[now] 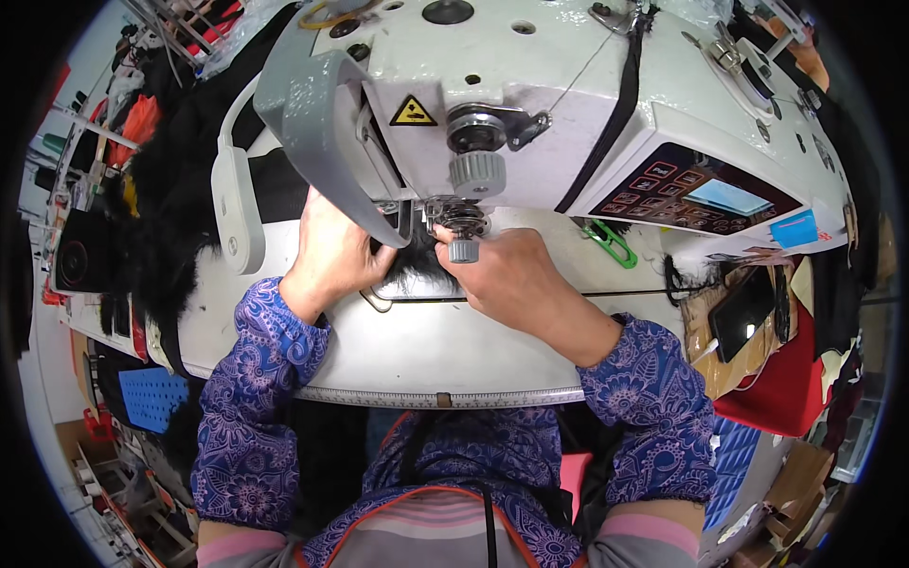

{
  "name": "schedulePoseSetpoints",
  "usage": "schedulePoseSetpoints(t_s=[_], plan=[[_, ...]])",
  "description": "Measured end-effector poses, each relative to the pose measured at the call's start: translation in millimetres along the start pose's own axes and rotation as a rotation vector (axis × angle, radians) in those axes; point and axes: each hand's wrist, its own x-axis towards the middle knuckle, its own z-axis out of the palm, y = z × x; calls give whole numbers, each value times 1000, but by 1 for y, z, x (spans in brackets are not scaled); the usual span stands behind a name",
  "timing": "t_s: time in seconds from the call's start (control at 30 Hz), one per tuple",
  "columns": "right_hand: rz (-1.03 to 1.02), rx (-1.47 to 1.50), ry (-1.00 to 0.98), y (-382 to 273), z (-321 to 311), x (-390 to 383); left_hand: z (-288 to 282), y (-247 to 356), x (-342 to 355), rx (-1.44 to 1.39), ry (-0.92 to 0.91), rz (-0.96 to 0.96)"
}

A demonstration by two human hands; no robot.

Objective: Sewing pieces of black faux fur using an industrial sewing machine.

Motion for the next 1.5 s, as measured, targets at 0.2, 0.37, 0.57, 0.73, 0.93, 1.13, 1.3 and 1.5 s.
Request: schedulePoseSetpoints(t_s=[0.2,0.37,0.57,0.73,0.93,1.13,1.3,1.5], plan=[[-13,34,57,5,3,0,1,1,-12,-176,233,260],[8,16,42,9,7,-3,1,6,-14,-152,243,336],[76,113,58,23,18,0,2,4,-14,-210,160,386],[27,62,54,22,17,3,3,5,-14,-270,115,428],[-29,54,83,17,11,3,-4,14,-15,-175,3,202],[0,-42,28,14,8,-1,-5,15,-17,-169,18,150],[-57,11,97,19,10,0,0,6,-18,-246,73,376],[-105,107,140,25,12,0,4,4,-20,-274,18,346]])
